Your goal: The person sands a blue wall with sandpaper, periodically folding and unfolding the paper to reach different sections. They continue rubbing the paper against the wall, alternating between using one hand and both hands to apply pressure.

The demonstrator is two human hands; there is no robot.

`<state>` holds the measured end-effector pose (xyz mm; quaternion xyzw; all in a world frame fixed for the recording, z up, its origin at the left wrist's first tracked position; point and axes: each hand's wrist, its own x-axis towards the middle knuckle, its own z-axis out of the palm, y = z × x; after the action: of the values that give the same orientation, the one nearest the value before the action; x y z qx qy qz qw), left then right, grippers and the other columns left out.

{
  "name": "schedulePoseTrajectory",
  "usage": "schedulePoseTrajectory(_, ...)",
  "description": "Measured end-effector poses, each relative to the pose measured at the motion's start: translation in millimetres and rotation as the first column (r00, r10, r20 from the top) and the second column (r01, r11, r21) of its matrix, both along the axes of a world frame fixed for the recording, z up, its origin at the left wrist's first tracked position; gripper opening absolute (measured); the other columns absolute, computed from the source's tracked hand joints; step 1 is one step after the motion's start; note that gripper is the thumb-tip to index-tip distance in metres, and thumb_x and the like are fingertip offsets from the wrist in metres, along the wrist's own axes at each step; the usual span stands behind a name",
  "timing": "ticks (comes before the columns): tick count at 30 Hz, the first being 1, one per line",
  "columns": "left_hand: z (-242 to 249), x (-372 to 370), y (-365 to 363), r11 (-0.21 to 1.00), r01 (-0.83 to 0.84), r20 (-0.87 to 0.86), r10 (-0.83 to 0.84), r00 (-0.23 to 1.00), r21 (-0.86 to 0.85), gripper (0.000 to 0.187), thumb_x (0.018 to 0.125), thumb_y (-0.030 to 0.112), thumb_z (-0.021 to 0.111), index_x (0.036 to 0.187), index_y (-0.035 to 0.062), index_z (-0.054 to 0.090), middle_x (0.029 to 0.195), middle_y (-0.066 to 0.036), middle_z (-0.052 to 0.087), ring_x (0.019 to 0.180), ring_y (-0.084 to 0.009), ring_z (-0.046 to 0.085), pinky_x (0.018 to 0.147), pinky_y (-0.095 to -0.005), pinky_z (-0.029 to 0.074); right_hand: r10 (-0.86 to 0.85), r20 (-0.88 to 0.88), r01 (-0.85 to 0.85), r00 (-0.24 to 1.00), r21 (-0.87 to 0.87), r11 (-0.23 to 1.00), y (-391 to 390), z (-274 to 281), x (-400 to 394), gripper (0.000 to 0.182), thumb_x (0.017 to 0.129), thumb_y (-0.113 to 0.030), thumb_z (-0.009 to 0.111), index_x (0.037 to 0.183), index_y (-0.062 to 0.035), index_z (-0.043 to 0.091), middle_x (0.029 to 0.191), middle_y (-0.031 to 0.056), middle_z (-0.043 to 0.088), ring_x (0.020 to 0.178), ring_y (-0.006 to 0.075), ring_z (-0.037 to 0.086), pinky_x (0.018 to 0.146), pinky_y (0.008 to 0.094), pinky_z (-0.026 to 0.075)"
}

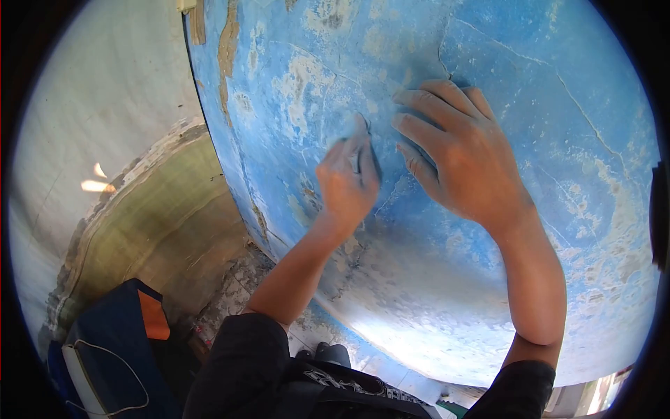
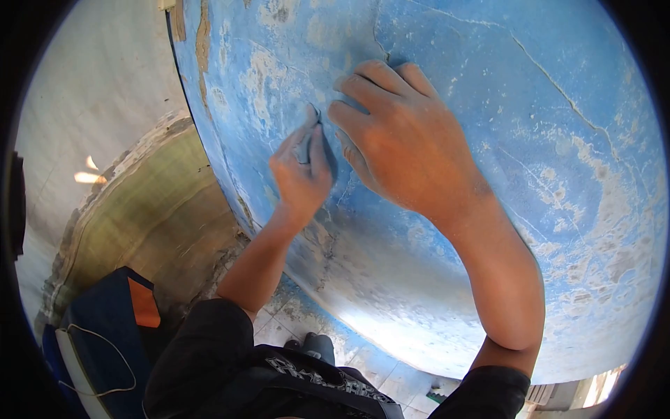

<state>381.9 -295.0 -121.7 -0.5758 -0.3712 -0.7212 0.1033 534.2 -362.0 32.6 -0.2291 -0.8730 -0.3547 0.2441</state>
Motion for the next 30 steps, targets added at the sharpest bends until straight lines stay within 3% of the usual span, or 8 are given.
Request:
schedulePoseTrajectory(3, -0.2, -7.9, 9.6, 0.99, 0.019, 0.098, -0.006, 0.995, -0.137, 0.034, 0.103, 0.003, 0.061, 0.132, -0.0143, 0.069, 0.105, -0.03, 0.079, 0.084, -0.0242, 0.079, 0.071, -0.0342, 0.059, 0.008, 0.001, -0.008, 1.0, 0.042, 0.999, 2.0, -1.5, 1.2, 0.024, 0.078, -0.012, 0.085, 0.101, -0.0078, 0.078, 0.116, 0.0067, 0.073, 0.118, 0.0242, 0.063, 0.101, 0.0382, 0.049)
schedulePoseTrajectory(5, -0.8, -1.2, 16.1, 0.999, -0.049, 0.121, 0.049, 0.992, 0.003, 0.034, 0.101, -0.002, 0.061, 0.132, -0.0121, 0.07, 0.071, -0.016, 0.069, 0.06, -0.0209, 0.063, 0.054, -0.0349, 0.048, 0.012, -0.014, -0.011, 1.0, 0.062, 0.998, 3.8, -2.6, 0.8, 0.025, 0.078, -0.012, 0.085, 0.101, -0.0079, 0.078, 0.115, 0.0063, 0.074, 0.117, 0.0238, 0.064, 0.101, 0.0376, 0.049)
schedulePoseTrajectory(9, 3.2, -2.5, 8.4, 0.997, -0.008, 0.022, 0.007, 1.0, 0.073, 0.034, 0.099, -0.002, 0.062, 0.131, -0.01, 0.071, 0.071, -0.016, 0.069, 0.06, -0.022, 0.065, 0.053, -0.0354, 0.048, -0.015, 0.008, 0.015, 1.0, 0.025, 1.0, 4.6, -4.9, 1.9, 0.025, 0.083, -0.014, 0.084, 0.105, -0.0062, 0.075, 0.122, 0.0108, 0.073, 0.124, 0.0311, 0.062, 0.105, 0.0449, 0.049)
schedulePoseTrajectory(11, 6.4, -15.1, 15.4, 0.999, -0.013, 0.101, 0.018, 0.995, -0.051, 0.033, 0.102, 0.001, 0.06, 0.129, -0.0146, 0.07, 0.109, -0.03, 0.078, 0.096, -0.0302, 0.081, 0.076, -0.0344, 0.06, -0.004, 0.02, 0.003, 1.0, 0.04, 0.999, 5.2, -2.6, 1.8, 0.025, 0.083, -0.014, 0.083, 0.105, -0.0063, 0.075, 0.122, 0.0108, 0.073, 0.124, 0.0312, 0.062, 0.105, 0.0449, 0.049)
schedulePoseTrajectory(16, 5.4, -0.2, -4.0, 0.999, 0.045, 0.004, -0.045, 0.999, -0.008, 0.032, 0.103, 0.0, 0.058, 0.129, -0.0129, 0.071, 0.103, -0.027, 0.079, 0.086, -0.0278, 0.079, 0.071, -0.0344, 0.058, -0.007, 0.002, 0.007, 1.0, 0.06, 0.998, 4.4, -2.5, -2.3, 0.027, 0.077, -0.011, 0.084, 0.103, -0.0074, 0.079, 0.116, 0.0067, 0.074, 0.117, 0.0235, 0.063, 0.101, 0.0364, 0.048)
schedulePoseTrajectory(20, 0.9, -20.2, 20.9, 0.999, 0.003, 0.149, 0.004, 0.989, -0.053, 0.032, 0.104, 0.002, 0.058, 0.13, -0.0114, 0.072, 0.088, -0.022, 0.078, 0.071, -0.0227, 0.072, 0.061, -0.0351, 0.053, 0.01, 0.012, -0.01, 1.0, 0.046, 0.999, 0.0, 0.2, -0.6, 0.024, 0.078, -0.01, 0.083, 0.101, -0.0074, 0.078, 0.117, 0.0075, 0.073, 0.119, 0.0245, 0.063, 0.102, 0.0378, 0.049)
schedulePoseTrajectory(27, 3.4, -7.0, 7.0, 0.998, 0.019, 0.043, -0.021, 0.999, 0.053, 0.032, 0.104, 0.003, 0.059, 0.128, -0.0125, 0.072, 0.086, -0.024, 0.078, 0.069, -0.0199, 0.071, 0.06, -0.0351, 0.053, -0.011, 0.014, 0.01, 1.0, 0.039, 0.999, -0.9, -1.0, 0.9, 0.026, 0.08, -0.011, 0.083, 0.104, -0.0049, 0.076, 0.122, 0.01, 0.073, 0.123, 0.0296, 0.062, 0.103, 0.0427, 0.049)
schedulePoseTrajectory(30, -0.1, -6.7, 9.8, 0.982, 0.052, 0.206, -0.014, 0.978, -0.18, 0.034, 0.105, 0.005, 0.059, 0.132, -0.0135, 0.069, 0.079, -0.019, 0.076, 0.068, -0.0154, 0.069, 0.059, -0.0329, 0.053, -0.02, 0.012, 0.019, 1.0, 0.036, 0.999, -1.9, 0.7, 2.8, 0.027, 0.082, -0.011, 0.082, 0.107, -0.0033, 0.076, 0.126, 0.0107, 0.072, 0.125, 0.0324, 0.062, 0.102, 0.0455, 0.049)
